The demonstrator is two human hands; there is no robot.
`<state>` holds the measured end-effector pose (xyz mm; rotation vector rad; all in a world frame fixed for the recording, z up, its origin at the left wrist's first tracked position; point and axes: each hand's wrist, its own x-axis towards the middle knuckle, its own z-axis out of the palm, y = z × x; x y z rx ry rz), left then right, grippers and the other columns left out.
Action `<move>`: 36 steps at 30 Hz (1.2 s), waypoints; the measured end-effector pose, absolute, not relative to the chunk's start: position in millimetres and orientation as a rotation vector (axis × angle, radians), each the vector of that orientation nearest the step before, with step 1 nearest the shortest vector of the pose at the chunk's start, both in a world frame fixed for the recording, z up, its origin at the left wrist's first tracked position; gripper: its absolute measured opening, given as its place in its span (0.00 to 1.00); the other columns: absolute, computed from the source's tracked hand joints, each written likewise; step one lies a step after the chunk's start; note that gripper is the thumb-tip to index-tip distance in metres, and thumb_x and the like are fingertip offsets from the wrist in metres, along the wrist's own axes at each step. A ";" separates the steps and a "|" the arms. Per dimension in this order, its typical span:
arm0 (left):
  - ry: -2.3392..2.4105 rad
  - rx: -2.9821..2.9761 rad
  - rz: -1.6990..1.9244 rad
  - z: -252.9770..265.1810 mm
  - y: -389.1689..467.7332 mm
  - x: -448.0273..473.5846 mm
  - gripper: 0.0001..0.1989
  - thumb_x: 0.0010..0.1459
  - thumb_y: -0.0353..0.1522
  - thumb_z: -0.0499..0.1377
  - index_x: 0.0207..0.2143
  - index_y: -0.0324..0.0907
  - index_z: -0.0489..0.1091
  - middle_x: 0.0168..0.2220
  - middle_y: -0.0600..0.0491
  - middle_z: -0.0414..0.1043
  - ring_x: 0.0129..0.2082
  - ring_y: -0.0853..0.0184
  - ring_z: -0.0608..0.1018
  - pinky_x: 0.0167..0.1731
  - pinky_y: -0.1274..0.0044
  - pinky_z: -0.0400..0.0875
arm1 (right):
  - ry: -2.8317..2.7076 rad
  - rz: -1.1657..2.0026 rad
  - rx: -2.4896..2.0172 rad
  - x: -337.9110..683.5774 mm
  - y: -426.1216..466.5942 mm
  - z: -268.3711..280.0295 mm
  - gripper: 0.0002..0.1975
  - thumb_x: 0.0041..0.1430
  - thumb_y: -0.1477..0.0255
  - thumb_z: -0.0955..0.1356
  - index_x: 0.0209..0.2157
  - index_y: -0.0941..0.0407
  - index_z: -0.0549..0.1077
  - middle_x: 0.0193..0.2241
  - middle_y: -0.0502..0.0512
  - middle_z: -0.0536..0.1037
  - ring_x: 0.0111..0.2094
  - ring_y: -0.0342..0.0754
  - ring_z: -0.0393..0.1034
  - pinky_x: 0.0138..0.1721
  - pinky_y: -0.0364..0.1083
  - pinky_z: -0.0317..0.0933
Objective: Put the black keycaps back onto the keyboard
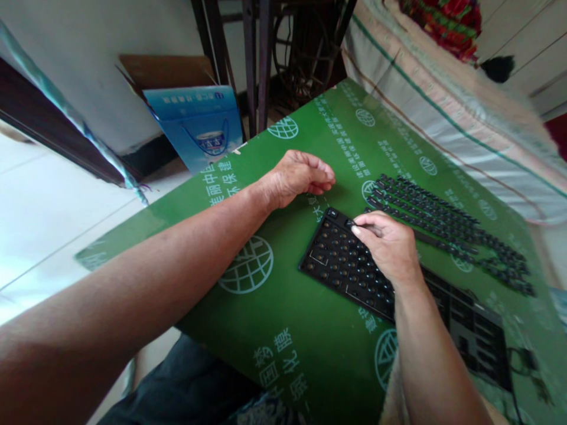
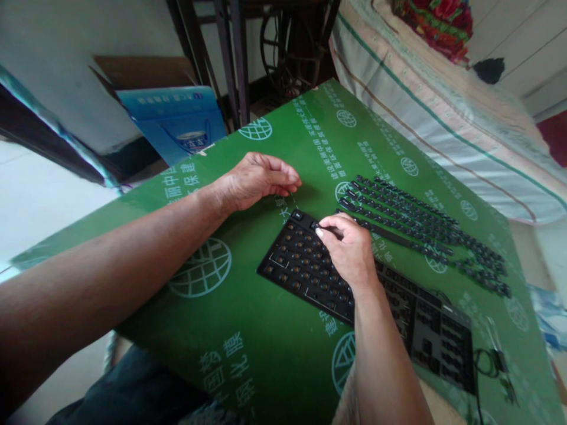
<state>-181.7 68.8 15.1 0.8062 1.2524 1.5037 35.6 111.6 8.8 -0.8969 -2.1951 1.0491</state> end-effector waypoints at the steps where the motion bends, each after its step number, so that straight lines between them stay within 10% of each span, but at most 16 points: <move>1: 1.253 0.807 1.502 15.3 68.6 -181.5 0.02 0.43 0.25 0.63 0.23 0.35 0.72 0.24 0.52 0.75 0.24 0.72 0.76 0.25 0.79 0.69 | -2.201 1.045 -0.889 35.7 111.8 9.1 0.04 0.51 0.72 0.69 0.30 0.56 0.74 0.32 0.51 0.74 0.32 0.44 0.70 0.36 0.44 0.65; 28: 1.405 1.157 1.377 13.6 66.3 -173.0 0.03 0.43 0.28 0.62 0.24 0.36 0.74 0.21 0.55 0.73 0.22 0.74 0.72 0.25 0.80 0.67 | -2.258 1.068 -0.905 32.5 116.4 16.0 0.03 0.48 0.73 0.70 0.28 0.56 0.75 0.30 0.50 0.75 0.29 0.43 0.71 0.32 0.42 0.66; 36: 1.391 1.746 1.161 11.7 62.3 -150.0 0.05 0.46 0.29 0.60 0.27 0.39 0.75 0.34 0.52 0.75 0.34 0.69 0.74 0.36 0.76 0.68 | -2.245 1.088 -0.911 30.8 116.9 15.9 0.03 0.48 0.73 0.71 0.29 0.56 0.76 0.29 0.51 0.75 0.30 0.44 0.71 0.33 0.43 0.66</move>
